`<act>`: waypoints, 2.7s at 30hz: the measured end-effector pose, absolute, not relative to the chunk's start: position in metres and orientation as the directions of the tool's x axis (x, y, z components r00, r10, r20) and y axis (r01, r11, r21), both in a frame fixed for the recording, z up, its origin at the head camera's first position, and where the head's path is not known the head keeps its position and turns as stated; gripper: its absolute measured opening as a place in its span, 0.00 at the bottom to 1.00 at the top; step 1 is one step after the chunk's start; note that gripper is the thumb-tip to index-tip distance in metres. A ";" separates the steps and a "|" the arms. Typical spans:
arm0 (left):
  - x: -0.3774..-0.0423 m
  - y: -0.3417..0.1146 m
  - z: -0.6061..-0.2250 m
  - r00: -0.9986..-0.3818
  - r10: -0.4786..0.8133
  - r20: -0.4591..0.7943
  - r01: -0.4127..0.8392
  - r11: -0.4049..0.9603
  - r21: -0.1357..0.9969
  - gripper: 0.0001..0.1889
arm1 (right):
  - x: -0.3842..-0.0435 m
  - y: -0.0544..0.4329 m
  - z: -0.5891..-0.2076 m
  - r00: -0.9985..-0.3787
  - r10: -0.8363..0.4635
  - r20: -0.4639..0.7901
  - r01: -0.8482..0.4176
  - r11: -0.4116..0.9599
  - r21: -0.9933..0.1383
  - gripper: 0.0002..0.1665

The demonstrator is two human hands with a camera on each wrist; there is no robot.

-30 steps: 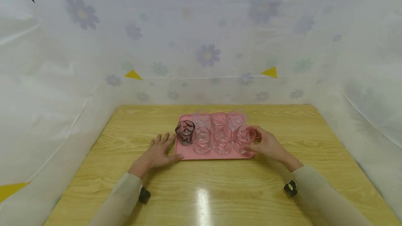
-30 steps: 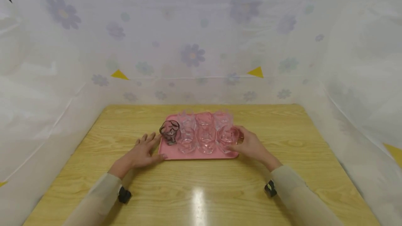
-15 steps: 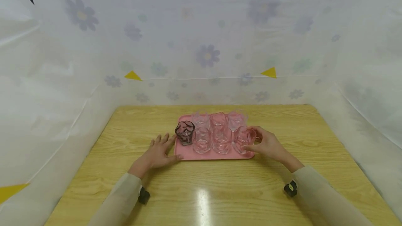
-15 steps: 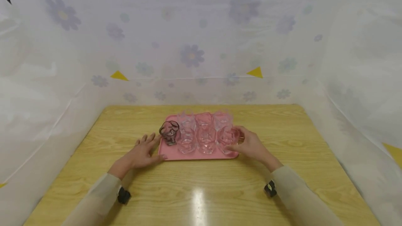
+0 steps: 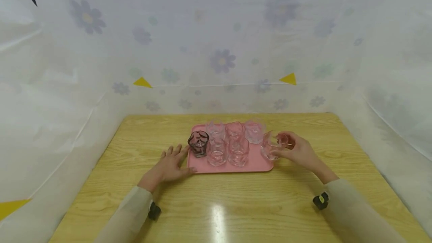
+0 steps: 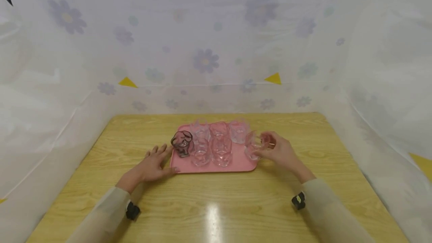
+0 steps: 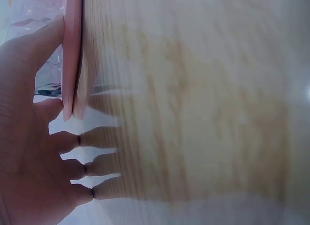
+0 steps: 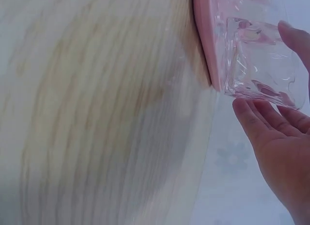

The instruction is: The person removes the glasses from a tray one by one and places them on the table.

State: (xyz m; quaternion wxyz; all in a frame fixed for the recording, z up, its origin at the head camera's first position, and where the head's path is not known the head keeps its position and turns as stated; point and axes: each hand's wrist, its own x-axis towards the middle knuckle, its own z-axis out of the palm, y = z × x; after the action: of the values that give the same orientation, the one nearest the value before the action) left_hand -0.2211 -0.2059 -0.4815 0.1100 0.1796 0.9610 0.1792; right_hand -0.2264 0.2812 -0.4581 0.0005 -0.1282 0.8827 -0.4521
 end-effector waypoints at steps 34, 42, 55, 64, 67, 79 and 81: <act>-0.222 -0.205 -0.479 -0.909 0.381 -0.170 0.302 0.881 0.364 0.53 | -0.236 0.398 -0.455 -0.991 0.044 0.125 -0.061 0.684 -0.727 0.46; -0.221 -0.204 -0.477 -0.909 0.379 -0.176 0.295 0.880 0.372 0.53 | -0.240 0.419 -0.452 -0.989 0.106 0.107 -0.003 0.699 -0.715 0.51; -0.221 -0.204 -0.478 -0.909 0.379 -0.171 0.298 0.881 0.367 0.53 | -0.240 0.439 -0.458 -0.980 0.167 0.113 0.044 0.723 -0.690 0.55; -0.221 -0.204 -0.478 -0.909 0.381 -0.169 0.301 0.880 0.367 0.53 | -0.243 0.453 -0.470 -0.974 0.199 0.111 0.072 0.730 -0.679 0.56; -0.221 -0.204 -0.478 -0.909 0.380 -0.169 0.299 0.880 0.368 0.53 | -0.243 0.454 -0.472 -0.973 0.208 0.103 0.083 0.726 -0.683 0.57; -0.222 -0.204 -0.479 -0.909 0.375 -0.180 0.293 0.885 0.362 0.53 | -0.241 0.455 -0.474 -0.967 0.232 0.101 0.100 0.715 -0.692 0.56; -0.221 -0.204 -0.479 -0.909 0.376 -0.178 0.295 0.884 0.362 0.53 | -0.240 0.456 -0.475 -0.967 0.236 0.097 0.103 0.711 -0.696 0.56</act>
State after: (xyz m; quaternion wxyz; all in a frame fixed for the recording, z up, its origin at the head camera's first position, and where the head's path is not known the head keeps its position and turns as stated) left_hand -0.2214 -0.2038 -0.4787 0.1223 0.1744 0.9628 0.1660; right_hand -0.2402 0.4558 -0.4746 -0.0895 0.0921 0.9205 -0.3689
